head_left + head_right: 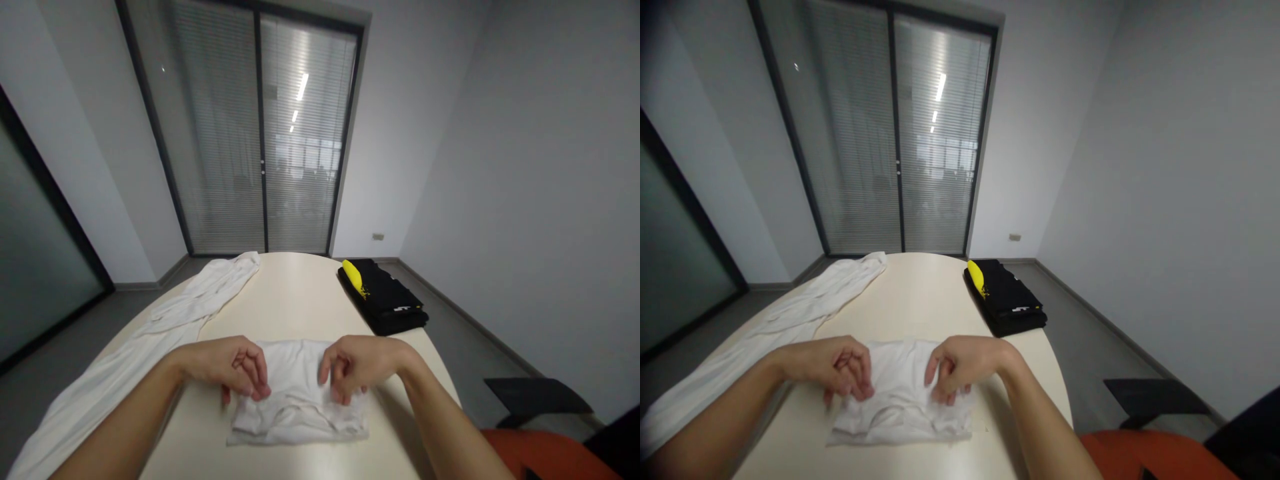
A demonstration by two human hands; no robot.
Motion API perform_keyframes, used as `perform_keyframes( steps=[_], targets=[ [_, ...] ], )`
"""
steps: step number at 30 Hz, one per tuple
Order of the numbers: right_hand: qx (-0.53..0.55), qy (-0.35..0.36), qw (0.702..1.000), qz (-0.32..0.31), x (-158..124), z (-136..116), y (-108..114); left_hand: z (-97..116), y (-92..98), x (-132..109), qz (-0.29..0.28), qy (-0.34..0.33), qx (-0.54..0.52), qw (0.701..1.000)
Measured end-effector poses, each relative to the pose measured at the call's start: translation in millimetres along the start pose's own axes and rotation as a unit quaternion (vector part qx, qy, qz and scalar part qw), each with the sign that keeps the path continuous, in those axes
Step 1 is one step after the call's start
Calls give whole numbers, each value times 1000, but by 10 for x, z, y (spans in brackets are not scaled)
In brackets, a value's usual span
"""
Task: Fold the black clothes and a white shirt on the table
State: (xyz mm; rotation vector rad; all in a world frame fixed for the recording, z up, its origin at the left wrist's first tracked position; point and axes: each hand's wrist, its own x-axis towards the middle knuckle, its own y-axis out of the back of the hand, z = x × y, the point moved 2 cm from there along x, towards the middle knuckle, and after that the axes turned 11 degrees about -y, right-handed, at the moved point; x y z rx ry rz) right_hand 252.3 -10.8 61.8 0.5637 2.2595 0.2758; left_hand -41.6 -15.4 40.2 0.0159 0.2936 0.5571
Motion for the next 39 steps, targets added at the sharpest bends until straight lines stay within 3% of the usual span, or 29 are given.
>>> perform_keyframes(
  steps=[2, 4, 6, 7, 10, 13, 15, 18, 22, 24, 27, 30, 32, 34, 37, 39],
  targets=[
    [14, 25, 995, 100, -60, 66, 139, 27, 53, -1, 64, -32, 16, 997],
    [12, 21, 976, 218, -108, 169, 286, 9, 137, 23, 185, -61, 67, 978],
    [5, -26, 964, 264, -117, 282, 376, -67, 218, 55, 299, -45, 131, 944],
    [7, -53, 965, 256, -104, 329, 394, -121, 244, 75, 325, -21, 155, 933],
    [24, -87, 978, 190, -24, 402, 380, -267, 258, 141, 295, 27, 182, 937],
    [32, -54, 987, 151, 78, 411, 351, -322, 229, 188, 251, 19, 184, 950],
    [39, -26, 987, 155, 151, 422, 355, -329, 222, 217, 258, 12, 178, 950],
    [53, 18, 970, 238, 277, 445, 407, -344, 265, 279, 336, -32, 177, 925],
    [59, 69, 892, 443, 445, 488, 502, -437, 390, 374, 472, -126, 199, 850],
    [71, 68, 866, 490, 491, 540, 535, -499, 429, 407, 498, -130, 204, 833],
    [87, 30, 876, 474, 456, 645, 574, -519, 410, 401, 488, -96, 232, 836],
    [89, 8, 916, 390, 330, 702, 574, -402, 318, 319, 476, -51, 308, 822],
    [90, 30, 941, 325, 255, 684, 545, -265, 230, 253, 460, -56, 375, 803],
    [100, 53, 949, 295, 210, 642, 513, -128, 116, 215, 388, -115, 424, 810],
    [116, 74, 940, 312, 188, 567, 495, -15, -53, 199, 247, -182, 463, 831],
    [112, 101, 928, 339, 182, 511, 503, -1, -116, 200, 211, -188, 480, 830]
  ],
)
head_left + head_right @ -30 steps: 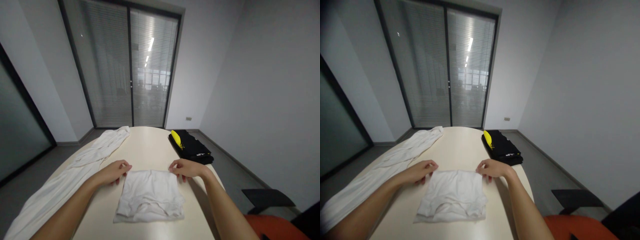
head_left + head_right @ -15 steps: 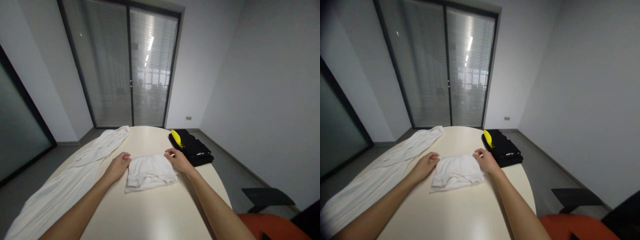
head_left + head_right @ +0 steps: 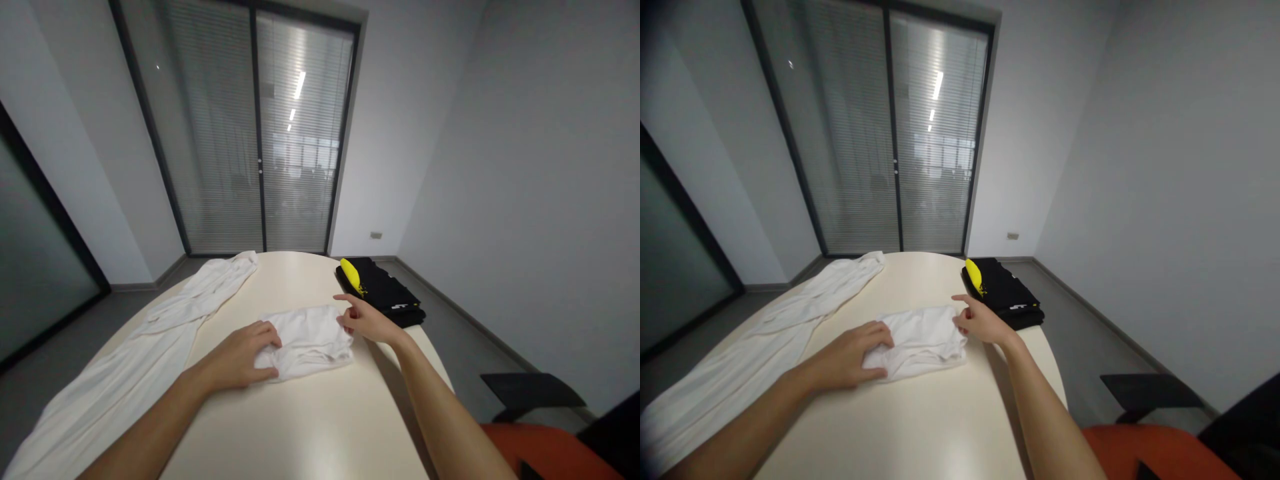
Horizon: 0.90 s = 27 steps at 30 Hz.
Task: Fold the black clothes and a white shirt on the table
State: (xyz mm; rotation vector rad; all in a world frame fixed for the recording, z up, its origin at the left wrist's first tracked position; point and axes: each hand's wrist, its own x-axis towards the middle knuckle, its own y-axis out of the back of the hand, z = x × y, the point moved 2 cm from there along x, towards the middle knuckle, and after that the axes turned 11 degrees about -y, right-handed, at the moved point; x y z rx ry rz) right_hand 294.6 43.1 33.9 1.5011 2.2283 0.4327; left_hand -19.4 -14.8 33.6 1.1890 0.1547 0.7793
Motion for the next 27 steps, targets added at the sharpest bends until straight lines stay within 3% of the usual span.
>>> perform_keyframes(
  steps=[3, 6, 9, 17, 19, 22, 27],
  targets=[
    [14, 41, 999, 26, 19, -75, -2, 10, -36, -3, -12, -6, 10, 1000],
    [69, 28, 997, 19, 37, -108, -15, -16, -53, 2, -6, -7, 9, 1000],
    [104, 13, 994, -20, 25, -116, -28, -45, -62, 11, 6, 6, -4, 1000],
    [38, 67, 988, -137, -83, -92, 28, -159, -120, 0, 51, 105, -42, 992],
    [12, 65, 990, -127, -80, -75, 30, -172, -127, 0, 69, 114, -54, 990],
    [-28, 59, 996, -59, -55, -63, 20, -159, -113, 1, 80, 120, -58, 988],
    [5, 44, 999, -14, -19, -110, -51, -52, -41, -12, 25, 80, -23, 996]
  ],
)
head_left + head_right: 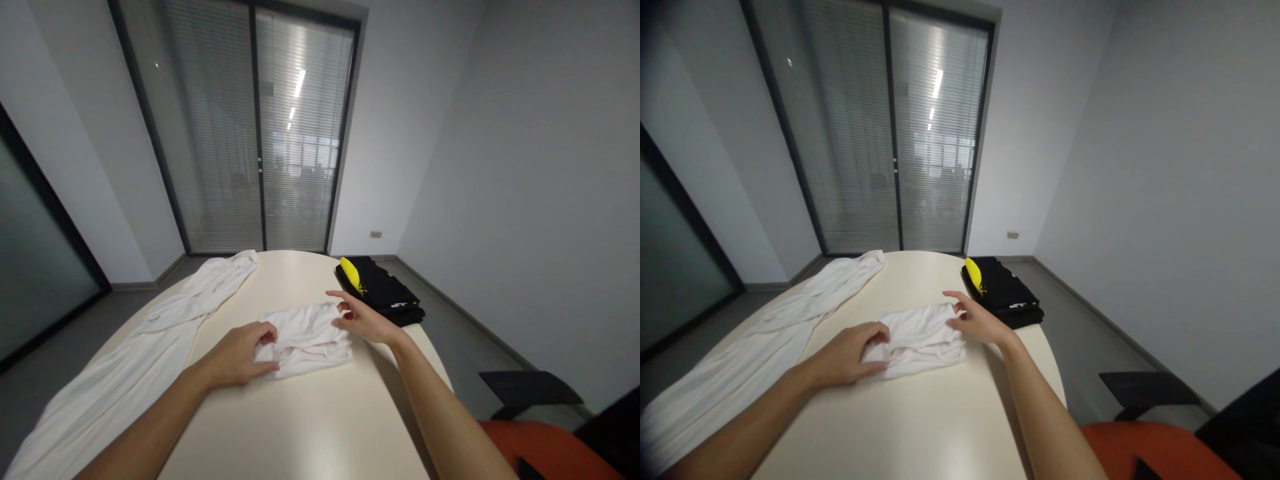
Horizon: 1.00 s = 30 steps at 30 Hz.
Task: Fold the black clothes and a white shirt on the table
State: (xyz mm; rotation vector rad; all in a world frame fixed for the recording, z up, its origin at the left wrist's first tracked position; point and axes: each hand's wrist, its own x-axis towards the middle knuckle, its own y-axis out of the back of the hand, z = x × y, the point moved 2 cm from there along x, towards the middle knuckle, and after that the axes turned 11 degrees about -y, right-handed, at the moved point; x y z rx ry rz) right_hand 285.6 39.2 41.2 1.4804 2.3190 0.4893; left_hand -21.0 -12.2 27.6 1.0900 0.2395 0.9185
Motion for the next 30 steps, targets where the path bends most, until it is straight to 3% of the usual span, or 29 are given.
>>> perform_keyframes(
  steps=[4, 8, 11, 14, 18, 24, 27, 30],
  targets=[
    [149, -13, 988, 38, 63, -28, -58, 21, 3, -14, -13, -19, 11, 1000],
    [230, 6, 973, -13, 92, 7, -81, -94, -53, -1, 39, 38, -14, 998],
    [166, 41, 984, -47, 83, 43, -71, -178, -97, 16, 73, 60, -49, 994],
    [48, 65, 997, 7, 103, 73, -73, -225, -123, 22, 94, 53, -51, 993],
    [-60, 69, 991, 94, 138, 72, -118, -259, -144, 19, 97, 34, -24, 994],
    [-167, 52, 980, 100, 34, -73, -117, -248, -131, 24, 107, -5, -42, 993],
    [-186, 50, 975, 108, 2, -115, -107, -194, -81, 3, 84, -29, -32, 995],
    [-128, 42, 987, 83, 22, -90, -131, -132, -34, -31, 33, -72, -2, 997]
  ],
)
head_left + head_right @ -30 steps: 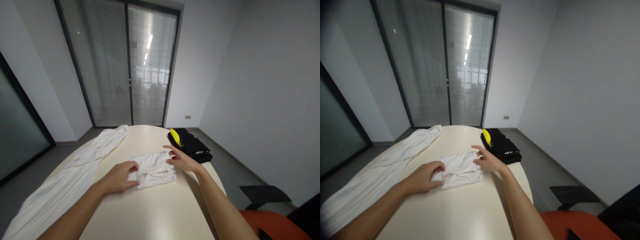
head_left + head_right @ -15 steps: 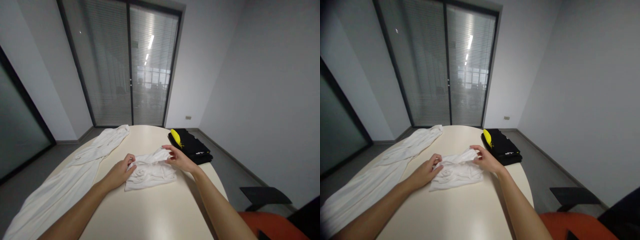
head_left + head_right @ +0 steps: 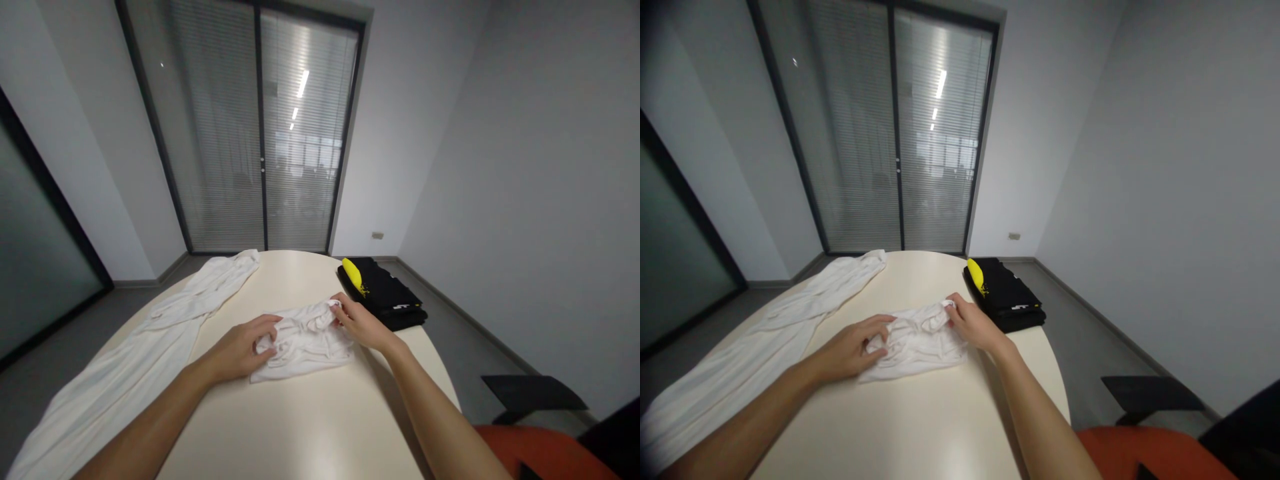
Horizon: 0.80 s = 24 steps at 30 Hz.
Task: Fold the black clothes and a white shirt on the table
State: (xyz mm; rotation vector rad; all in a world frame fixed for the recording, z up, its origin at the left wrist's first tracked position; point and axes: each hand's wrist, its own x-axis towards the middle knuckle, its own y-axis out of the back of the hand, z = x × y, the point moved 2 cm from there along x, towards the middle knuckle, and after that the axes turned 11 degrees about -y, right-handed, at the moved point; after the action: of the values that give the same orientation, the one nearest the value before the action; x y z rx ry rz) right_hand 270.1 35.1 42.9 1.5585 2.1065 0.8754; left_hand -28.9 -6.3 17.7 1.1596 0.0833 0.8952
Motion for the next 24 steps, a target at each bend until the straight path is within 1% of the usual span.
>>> perform_keyframes(
  steps=[3, 5, 8, 10, 13, 16, 18, 21, 22, 24],
  targets=[
    [85, 15, 996, -33, 2, 15, -13, 8, 7, -14, -27, -8, 24, 999],
    [107, 25, 993, -54, -17, 13, 10, -13, -13, -9, -28, -9, 29, 999],
    [105, 34, 991, -79, -48, 17, 51, -44, -39, 14, -4, 2, 36, 999],
    [99, 24, 991, -86, -51, 47, 56, -44, -39, 33, 21, 10, 33, 999],
    [68, -20, 995, -75, -30, 123, 28, -19, -25, 52, 43, 13, 18, 999],
    [35, -52, 996, -66, -12, 171, 3, 2, -19, 57, 43, 13, 14, 999],
    [34, -41, 996, -65, -4, 163, 0, 5, -21, 54, 41, 14, 16, 999],
    [71, 5, 996, -53, 10, 103, 4, 8, -20, 52, 44, 14, 21, 999],
    [91, 9, 995, -48, 16, 80, 1, 11, -18, 54, 46, 16, 24, 999],
    [146, -13, 988, -47, 23, 40, -22, 19, -9, 59, 55, 22, 29, 998]
  ],
)
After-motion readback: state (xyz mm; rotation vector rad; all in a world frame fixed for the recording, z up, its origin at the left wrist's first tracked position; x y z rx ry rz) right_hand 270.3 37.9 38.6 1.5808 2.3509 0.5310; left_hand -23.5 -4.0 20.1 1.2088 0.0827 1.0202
